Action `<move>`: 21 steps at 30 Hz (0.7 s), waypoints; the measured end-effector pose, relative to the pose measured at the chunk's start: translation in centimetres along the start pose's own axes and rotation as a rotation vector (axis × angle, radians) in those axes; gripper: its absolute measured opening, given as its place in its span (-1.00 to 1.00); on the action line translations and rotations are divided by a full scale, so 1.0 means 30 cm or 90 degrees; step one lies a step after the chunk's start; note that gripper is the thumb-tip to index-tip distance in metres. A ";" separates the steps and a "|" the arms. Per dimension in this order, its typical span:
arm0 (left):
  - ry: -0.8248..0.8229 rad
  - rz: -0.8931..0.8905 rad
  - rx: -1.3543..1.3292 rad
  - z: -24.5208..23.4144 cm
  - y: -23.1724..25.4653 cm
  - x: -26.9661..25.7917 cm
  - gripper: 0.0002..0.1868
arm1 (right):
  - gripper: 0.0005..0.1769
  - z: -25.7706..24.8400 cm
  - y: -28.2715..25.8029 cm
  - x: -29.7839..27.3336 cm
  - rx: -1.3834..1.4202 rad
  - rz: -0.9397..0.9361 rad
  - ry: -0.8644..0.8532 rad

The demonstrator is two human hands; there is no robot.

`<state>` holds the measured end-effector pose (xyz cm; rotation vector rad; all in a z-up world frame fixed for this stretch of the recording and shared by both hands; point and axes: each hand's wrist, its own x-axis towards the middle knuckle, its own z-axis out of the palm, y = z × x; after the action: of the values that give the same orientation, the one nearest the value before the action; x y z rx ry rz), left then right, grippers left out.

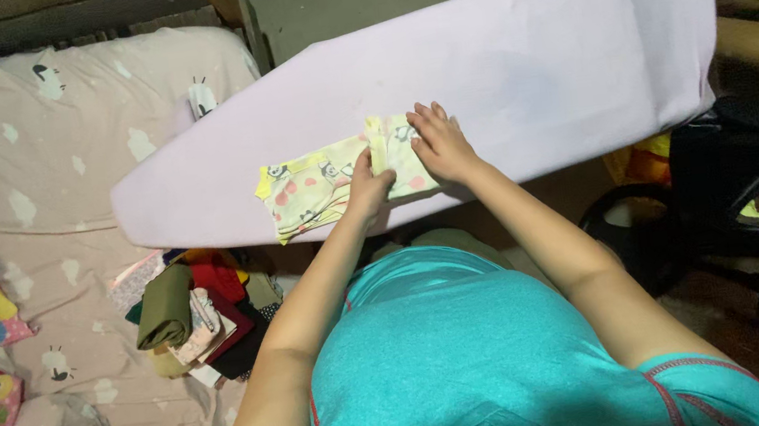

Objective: The person folds a pair of black pants, a maroon shirt, beige underwear, and patterned underwear on an ironing board.

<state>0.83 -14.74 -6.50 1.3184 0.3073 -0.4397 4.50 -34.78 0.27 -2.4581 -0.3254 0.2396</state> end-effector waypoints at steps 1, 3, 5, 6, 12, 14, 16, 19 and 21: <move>-0.004 0.003 0.002 -0.013 -0.029 0.000 -0.20 | -0.41 0.021 -0.007 0.005 -0.092 0.001 -0.024; -0.019 0.019 0.027 -0.046 -0.078 -0.004 -0.17 | -0.34 0.055 -0.022 -0.002 -0.180 0.000 -0.054; -0.041 0.047 0.073 -0.075 -0.094 -0.020 -0.13 | -0.30 0.084 -0.030 -0.001 -0.242 -0.012 -0.076; -0.033 0.039 0.134 -0.086 -0.085 -0.031 -0.05 | -0.28 0.099 -0.031 0.003 -0.260 -0.024 -0.084; 0.003 0.006 0.419 -0.118 0.026 -0.082 0.29 | -0.25 0.227 -0.111 0.058 -0.245 -0.133 -0.101; 0.001 -0.014 0.413 -0.118 0.046 -0.090 0.33 | -0.26 0.227 -0.141 0.094 -0.220 -0.117 -0.106; 0.007 -0.009 0.419 -0.116 0.049 -0.095 0.32 | -0.27 0.200 -0.152 0.145 -0.233 -0.076 -0.108; 0.013 0.019 0.429 -0.112 0.044 -0.090 0.31 | -0.31 0.149 -0.160 0.209 -0.264 -0.057 -0.128; 0.017 0.031 0.438 -0.115 0.045 -0.090 0.30 | -0.32 0.111 -0.154 0.229 -0.282 -0.023 -0.134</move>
<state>-0.80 -10.76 -4.89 1.9980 0.1451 -0.5093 9.41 -27.35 -0.09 -2.8644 -0.5643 0.4532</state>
